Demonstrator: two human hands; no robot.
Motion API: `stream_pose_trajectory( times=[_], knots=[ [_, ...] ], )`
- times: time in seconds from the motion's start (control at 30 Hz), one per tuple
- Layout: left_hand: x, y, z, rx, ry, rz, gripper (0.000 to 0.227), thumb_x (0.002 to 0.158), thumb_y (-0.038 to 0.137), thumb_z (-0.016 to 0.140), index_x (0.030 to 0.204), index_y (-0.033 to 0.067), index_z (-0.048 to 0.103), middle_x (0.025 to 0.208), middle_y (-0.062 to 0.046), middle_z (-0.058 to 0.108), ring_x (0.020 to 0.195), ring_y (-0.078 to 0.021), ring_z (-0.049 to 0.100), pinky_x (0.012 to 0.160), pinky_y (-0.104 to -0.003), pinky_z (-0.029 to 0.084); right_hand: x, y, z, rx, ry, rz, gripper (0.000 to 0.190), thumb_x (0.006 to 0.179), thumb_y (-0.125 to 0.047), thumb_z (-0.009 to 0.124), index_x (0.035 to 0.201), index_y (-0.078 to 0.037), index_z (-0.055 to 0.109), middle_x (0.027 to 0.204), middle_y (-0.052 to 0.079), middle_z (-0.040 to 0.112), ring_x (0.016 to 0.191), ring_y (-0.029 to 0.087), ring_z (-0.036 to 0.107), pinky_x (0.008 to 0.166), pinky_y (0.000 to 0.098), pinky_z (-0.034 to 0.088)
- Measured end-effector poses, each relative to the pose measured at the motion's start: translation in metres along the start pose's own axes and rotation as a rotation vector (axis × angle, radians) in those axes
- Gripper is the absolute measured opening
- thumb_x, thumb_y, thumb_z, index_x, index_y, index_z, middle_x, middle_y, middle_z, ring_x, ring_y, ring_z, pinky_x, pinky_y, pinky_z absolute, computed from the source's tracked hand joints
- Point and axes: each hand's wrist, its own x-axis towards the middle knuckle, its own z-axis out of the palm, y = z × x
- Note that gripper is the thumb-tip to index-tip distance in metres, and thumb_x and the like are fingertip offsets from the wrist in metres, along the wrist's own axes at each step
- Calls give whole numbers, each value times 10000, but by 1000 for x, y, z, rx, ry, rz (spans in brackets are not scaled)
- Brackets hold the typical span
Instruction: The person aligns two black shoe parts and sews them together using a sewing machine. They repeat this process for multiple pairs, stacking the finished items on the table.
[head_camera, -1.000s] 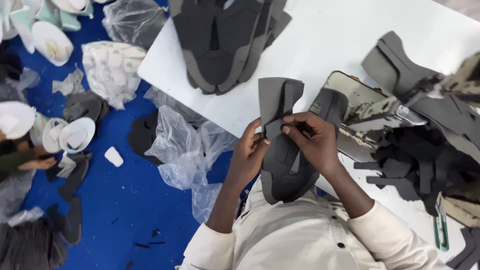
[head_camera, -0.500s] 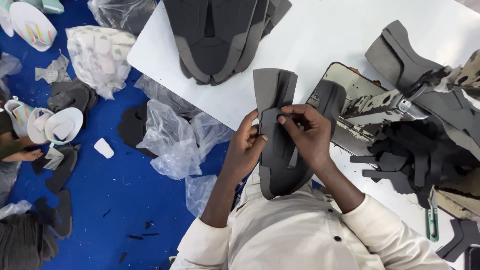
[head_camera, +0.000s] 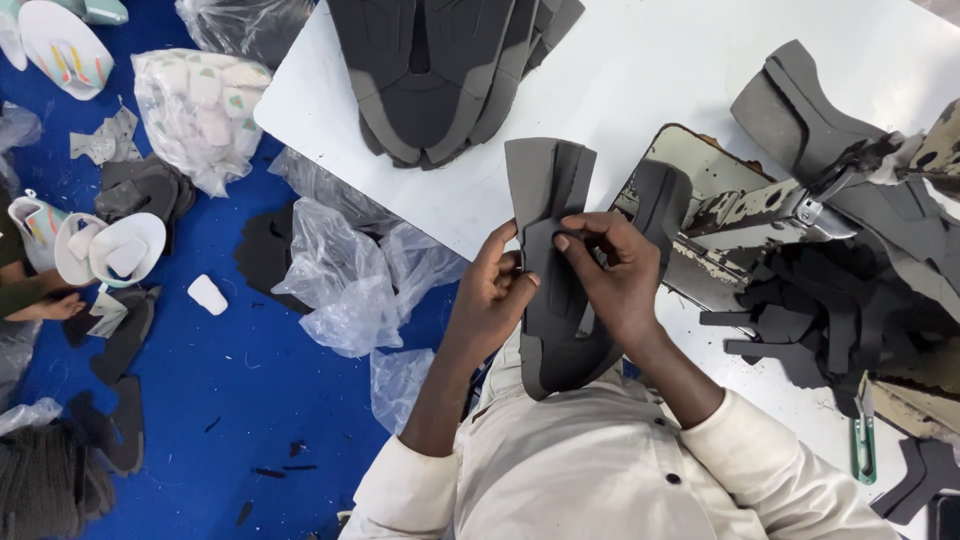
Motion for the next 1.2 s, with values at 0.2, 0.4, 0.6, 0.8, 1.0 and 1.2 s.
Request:
stream_pose_trajectory(
  times=[0.2,0.4,0.6,0.8,1.0,1.2],
  knots=[
    [-1,9,3,22,53,1,586,1021,272,664,1528,24,507,733,3,513,616,-30,392,565,-226,325,-1,-8,-1,14,4,-72,198,930,-6,801,1106,-46,721,1078,60,738,914,109,685,794,248,538],
    [4,9,3,-14,75,20,609,1070,491,518,1453,20,568,774,42,600,675,-17,463,624,-225,391,0,-7,-2,-6,17,-97,199,926,-6,810,1097,-45,716,1073,74,741,922,131,699,808,260,545],
    [5,5,2,-58,80,52,591,1095,481,471,1433,13,597,802,44,577,694,-20,439,621,-221,375,0,-10,-3,-3,1,-93,198,923,1,806,1093,-39,712,1064,78,747,943,150,716,834,271,554],
    [7,5,5,7,92,64,387,1054,265,643,1323,-13,638,766,64,600,674,1,453,592,-213,378,-1,-14,-4,-33,-38,-121,226,917,0,803,1125,-28,720,1076,87,738,961,152,725,851,283,563],
    [3,1,3,-53,80,100,320,1065,220,637,1272,-23,659,762,74,564,645,12,395,560,-213,309,6,17,-30,220,-2,5,322,984,9,744,1282,-12,623,1194,75,699,1034,131,680,944,276,564],
    [1,1,3,-31,65,96,284,1074,213,627,1228,-20,678,704,88,516,623,16,360,551,-207,275,7,9,-46,577,-279,171,335,936,-48,712,1229,-96,557,1215,21,669,1193,100,652,1024,289,569]
  ],
)
